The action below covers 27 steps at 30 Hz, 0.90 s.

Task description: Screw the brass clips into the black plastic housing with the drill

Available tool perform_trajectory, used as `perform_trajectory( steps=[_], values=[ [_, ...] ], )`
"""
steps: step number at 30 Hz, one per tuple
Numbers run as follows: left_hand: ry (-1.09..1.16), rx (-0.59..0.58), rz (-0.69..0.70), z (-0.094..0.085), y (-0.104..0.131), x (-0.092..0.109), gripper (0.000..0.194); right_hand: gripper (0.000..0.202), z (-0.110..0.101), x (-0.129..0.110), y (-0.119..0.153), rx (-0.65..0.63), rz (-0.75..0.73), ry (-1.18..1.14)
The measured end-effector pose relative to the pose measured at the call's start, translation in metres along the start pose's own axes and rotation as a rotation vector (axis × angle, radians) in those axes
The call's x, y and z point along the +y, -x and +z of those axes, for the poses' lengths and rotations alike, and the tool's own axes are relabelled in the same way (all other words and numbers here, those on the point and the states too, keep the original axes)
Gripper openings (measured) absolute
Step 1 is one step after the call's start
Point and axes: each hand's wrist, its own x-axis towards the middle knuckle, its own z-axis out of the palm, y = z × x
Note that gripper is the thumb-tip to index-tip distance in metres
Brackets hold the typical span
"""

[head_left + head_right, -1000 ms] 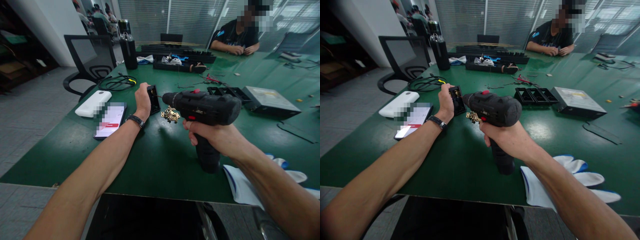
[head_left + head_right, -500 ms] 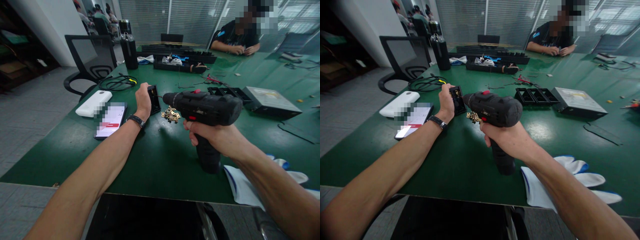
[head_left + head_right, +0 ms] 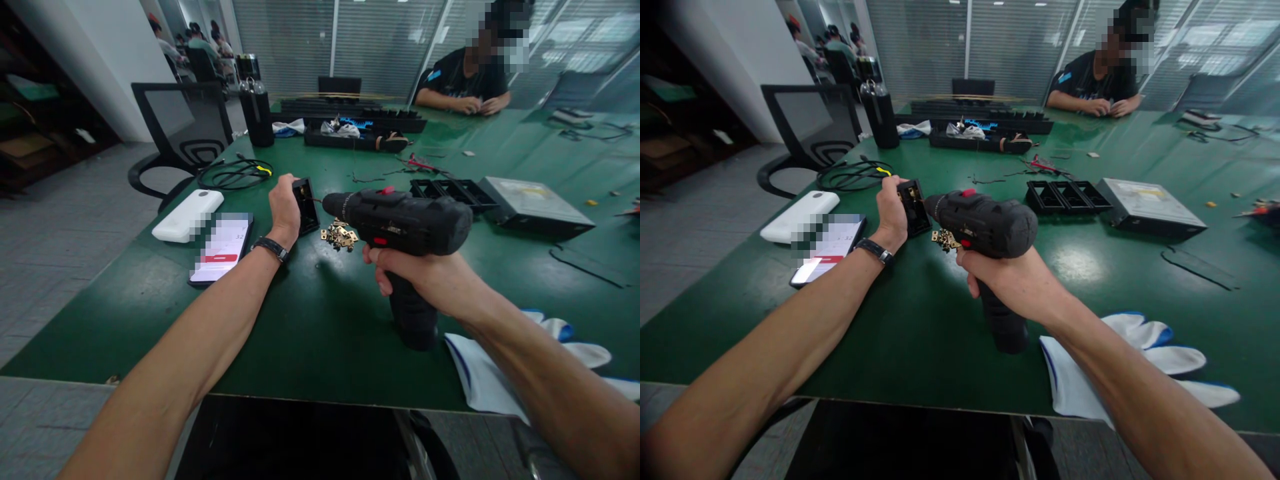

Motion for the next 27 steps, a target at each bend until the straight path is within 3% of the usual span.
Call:
perform_trajectory(
  steps=[6, 14, 27],
  values=[
    [-0.033, -0.015, 0.051, -0.005, -0.004, -0.008, 0.052, 0.019, 0.0, 0.001, -0.001, -0.012, -0.054, 0.013],
    [-0.068, -0.001, 0.065, -0.009, -0.008, -0.015, 0.045, 0.017, -0.001, 0.007, -0.004, 0.017, -0.005, -0.093],
    [0.009, 0.037, -0.022, -0.006, -0.003, -0.006, 0.041, 0.016, -0.004, 0.009, -0.004, 0.001, -0.019, -0.153]
  ],
)
